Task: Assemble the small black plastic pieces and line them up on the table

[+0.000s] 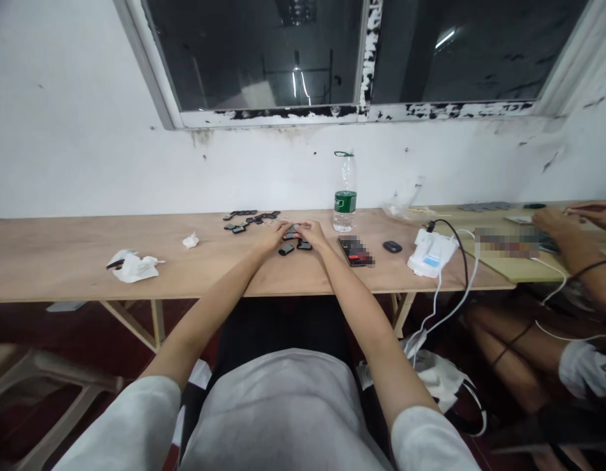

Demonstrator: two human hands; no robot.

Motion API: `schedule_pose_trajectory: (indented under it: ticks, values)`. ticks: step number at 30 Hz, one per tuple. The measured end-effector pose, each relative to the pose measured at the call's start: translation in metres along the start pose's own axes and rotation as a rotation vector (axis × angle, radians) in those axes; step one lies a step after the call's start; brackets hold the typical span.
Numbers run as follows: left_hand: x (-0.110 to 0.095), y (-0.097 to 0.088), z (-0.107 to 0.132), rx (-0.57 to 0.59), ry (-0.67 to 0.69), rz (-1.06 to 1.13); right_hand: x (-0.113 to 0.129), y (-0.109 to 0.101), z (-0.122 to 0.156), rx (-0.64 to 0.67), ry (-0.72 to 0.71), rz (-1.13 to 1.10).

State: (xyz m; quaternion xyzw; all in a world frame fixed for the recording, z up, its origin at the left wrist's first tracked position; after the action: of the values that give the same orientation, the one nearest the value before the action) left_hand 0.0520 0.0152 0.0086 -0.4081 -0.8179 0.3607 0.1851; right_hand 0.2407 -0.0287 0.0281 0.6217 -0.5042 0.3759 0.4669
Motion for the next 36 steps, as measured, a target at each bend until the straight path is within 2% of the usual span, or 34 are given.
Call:
schedule_pose_trajectory:
  ticks: [7, 13, 17, 22, 25, 30, 33, 36]
  values:
    - [-0.001, 0.0, -0.004, -0.02, -0.022, 0.069, -0.004, 0.005, -0.001, -0.027, 0.063, -0.054]
    - [-0.006, -0.008, -0.004, -0.047, 0.0, 0.169, -0.008, 0.002, -0.001, -0.039, 0.111, -0.125]
    - [-0.007, -0.017, -0.003, -0.052, -0.079, 0.249, -0.008, 0.003, -0.001, 0.021, 0.14, -0.121]
    - [-0.012, -0.024, -0.004, -0.003, -0.161, 0.285, -0.008, 0.004, 0.001, 0.015, 0.141, -0.064]
    - [-0.012, -0.025, -0.004, -0.033, -0.243, 0.347, -0.009, 0.005, 0.002, 0.027, 0.136, -0.022]
    - [0.01, -0.026, 0.005, -0.086, -0.474, 0.502, -0.011, 0.002, -0.003, -0.035, 0.02, 0.258]
    - [0.032, -0.032, 0.015, -0.124, -0.567, 0.477, -0.014, 0.002, -0.006, -0.045, -0.114, 0.438]
    - [0.052, -0.039, 0.026, -0.162, -0.634, 0.44, -0.02, 0.003, -0.009, -0.02, -0.18, 0.587]
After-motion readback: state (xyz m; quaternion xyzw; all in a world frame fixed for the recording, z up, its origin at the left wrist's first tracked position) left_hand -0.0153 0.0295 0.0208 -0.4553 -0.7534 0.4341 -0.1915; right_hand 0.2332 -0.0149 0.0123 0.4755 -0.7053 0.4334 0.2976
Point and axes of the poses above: each hand's wrist, its own z-axis away from the middle knuckle, its own y-axis out of the palm, x = y × z, the point moved 4 cm from there along -z, towards the middle knuckle
